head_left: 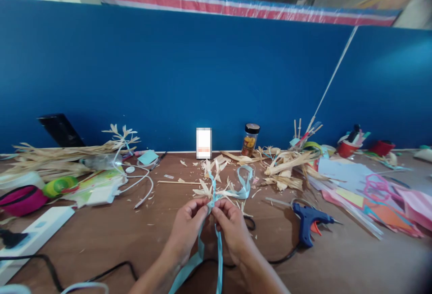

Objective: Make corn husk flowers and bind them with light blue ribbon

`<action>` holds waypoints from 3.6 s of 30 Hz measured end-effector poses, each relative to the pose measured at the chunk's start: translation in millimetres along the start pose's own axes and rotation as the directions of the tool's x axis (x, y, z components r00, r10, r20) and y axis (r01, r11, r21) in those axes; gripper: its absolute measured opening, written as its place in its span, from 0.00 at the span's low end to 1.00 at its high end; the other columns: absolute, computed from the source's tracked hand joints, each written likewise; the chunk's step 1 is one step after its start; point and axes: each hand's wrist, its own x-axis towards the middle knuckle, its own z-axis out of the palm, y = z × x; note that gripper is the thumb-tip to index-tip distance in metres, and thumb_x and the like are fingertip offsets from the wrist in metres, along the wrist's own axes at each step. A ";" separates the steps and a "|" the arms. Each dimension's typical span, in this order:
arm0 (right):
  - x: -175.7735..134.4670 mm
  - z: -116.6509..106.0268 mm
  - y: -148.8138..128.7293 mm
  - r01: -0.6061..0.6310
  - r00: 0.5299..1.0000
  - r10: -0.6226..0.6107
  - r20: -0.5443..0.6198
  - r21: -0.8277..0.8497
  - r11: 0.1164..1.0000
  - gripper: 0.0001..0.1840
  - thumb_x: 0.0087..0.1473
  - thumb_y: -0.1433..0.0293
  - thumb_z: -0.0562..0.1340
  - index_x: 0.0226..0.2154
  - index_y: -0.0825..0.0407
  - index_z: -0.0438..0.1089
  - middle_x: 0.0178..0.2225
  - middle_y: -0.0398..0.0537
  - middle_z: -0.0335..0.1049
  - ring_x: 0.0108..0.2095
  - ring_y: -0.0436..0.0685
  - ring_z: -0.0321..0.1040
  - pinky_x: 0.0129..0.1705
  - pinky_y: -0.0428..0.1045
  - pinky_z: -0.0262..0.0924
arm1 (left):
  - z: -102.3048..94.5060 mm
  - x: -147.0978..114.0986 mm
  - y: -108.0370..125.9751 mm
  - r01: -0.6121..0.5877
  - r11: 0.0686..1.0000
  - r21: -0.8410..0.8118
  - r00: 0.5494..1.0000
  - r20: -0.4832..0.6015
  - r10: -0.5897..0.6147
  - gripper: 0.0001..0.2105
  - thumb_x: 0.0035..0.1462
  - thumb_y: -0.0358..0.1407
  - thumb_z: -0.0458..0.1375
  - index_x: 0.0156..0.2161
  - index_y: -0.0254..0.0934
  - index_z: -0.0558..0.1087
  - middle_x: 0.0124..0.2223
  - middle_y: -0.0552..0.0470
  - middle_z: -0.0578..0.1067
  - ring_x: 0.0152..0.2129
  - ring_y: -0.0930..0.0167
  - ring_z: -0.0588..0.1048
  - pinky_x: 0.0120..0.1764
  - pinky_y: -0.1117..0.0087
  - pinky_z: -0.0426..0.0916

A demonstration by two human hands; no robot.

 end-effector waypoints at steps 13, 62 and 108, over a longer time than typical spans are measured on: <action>3.3 -0.7 7.8 -0.013 0.999 0.015 -0.031 0.047 0.999 0.13 0.42 0.63 0.65 0.25 0.54 0.63 0.17 0.35 0.58 0.16 0.44 0.50 0.18 0.41 0.44 | -3.3 5.6 -0.6 0.068 0.998 -0.015 0.996 0.053 -0.067 0.10 0.40 0.36 0.64 0.28 0.31 0.75 0.17 0.58 0.62 0.14 0.81 0.57 0.15 0.81 0.52; -43.4 -25.0 -34.4 0.148 0.989 -0.124 0.082 -0.475 0.867 0.04 0.49 0.70 0.58 0.30 0.51 0.69 0.24 0.42 0.67 0.25 0.50 0.61 0.26 0.44 0.53 | -11.0 17.8 -23.6 0.283 0.902 -0.325 0.956 0.168 -0.239 0.08 0.44 0.34 0.63 0.28 0.31 0.70 0.19 0.60 0.62 0.12 0.86 0.55 0.12 0.88 0.50; -82.4 -158.4 -73.6 0.202 0.777 -0.440 -0.451 -0.483 0.852 0.25 0.47 0.61 0.59 0.48 0.51 0.58 0.34 0.51 0.69 0.31 0.56 0.67 0.33 0.49 0.64 | -13.0 22.4 -35.8 0.234 0.877 -0.420 0.971 0.051 -0.235 0.08 0.42 0.29 0.64 0.30 0.33 0.70 0.26 0.55 0.70 0.15 0.84 0.63 0.15 0.86 0.58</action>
